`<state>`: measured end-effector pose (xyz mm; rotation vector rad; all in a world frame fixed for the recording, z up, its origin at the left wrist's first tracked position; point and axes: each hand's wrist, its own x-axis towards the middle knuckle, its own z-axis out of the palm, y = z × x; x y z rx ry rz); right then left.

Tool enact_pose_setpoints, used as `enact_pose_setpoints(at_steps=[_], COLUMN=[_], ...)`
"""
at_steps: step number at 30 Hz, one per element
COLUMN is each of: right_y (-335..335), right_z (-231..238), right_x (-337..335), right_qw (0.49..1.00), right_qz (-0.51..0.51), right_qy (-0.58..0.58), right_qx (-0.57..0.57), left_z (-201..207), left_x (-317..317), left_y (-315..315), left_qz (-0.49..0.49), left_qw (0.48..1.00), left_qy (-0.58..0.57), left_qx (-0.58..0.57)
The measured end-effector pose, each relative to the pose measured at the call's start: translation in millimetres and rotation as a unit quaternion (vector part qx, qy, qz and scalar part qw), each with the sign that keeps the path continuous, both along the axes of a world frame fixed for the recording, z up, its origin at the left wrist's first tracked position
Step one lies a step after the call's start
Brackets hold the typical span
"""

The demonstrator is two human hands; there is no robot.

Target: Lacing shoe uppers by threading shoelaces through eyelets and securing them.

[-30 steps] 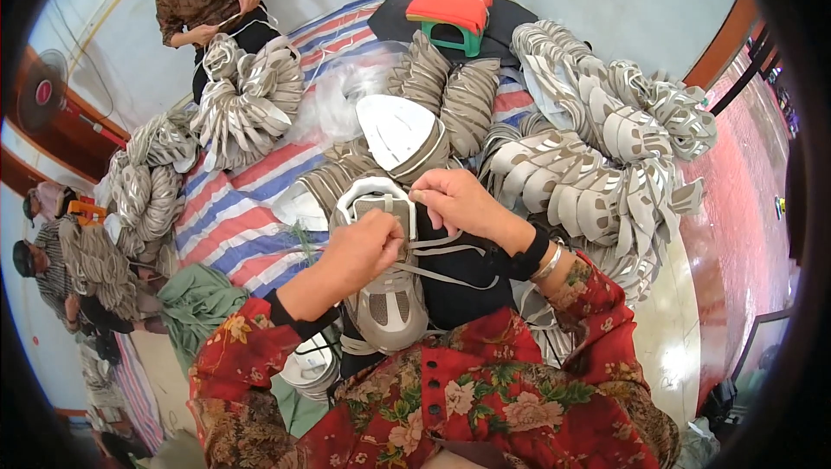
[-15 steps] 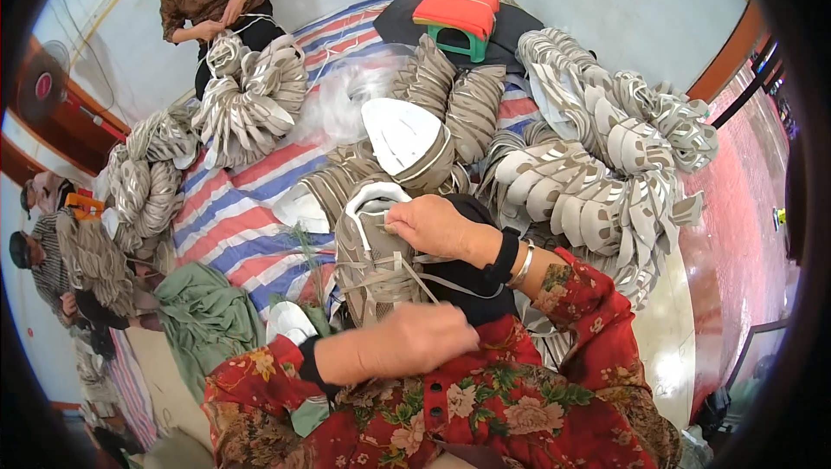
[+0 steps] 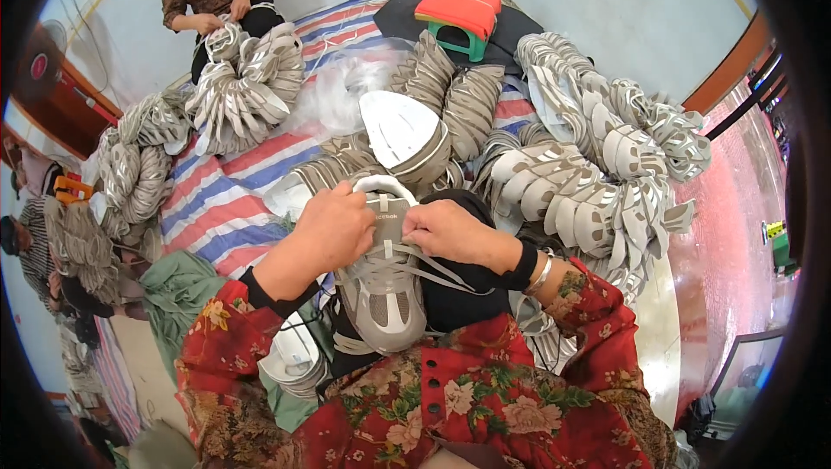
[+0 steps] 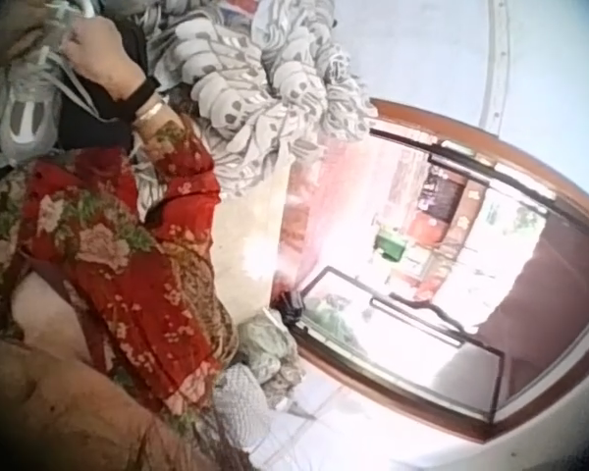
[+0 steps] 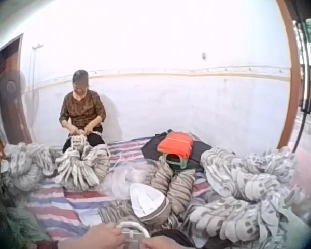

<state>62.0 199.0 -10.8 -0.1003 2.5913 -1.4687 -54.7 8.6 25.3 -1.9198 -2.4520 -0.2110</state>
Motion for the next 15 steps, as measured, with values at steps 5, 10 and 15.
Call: enact_pose_setpoints(at_steps=[5,10,15], right_y=[-8,-16,-13], right_z=[-1,1,3], right_x=[2,1,3], right_qw=[0.978,0.972,0.97], right_qz=[-0.004,0.005,0.008], right_qy=[0.123,0.109,0.089], right_qx=[0.17,0.21,0.227], left_z=[-4,-8,-15], left_x=[0,1,0], left_y=[-2,-4,-1], left_qz=[0.014,0.045,0.066], left_qw=[0.998,0.989,0.985], left_qy=[-0.06,-0.142,-0.156], left_qx=[-0.024,-0.024,-0.03])
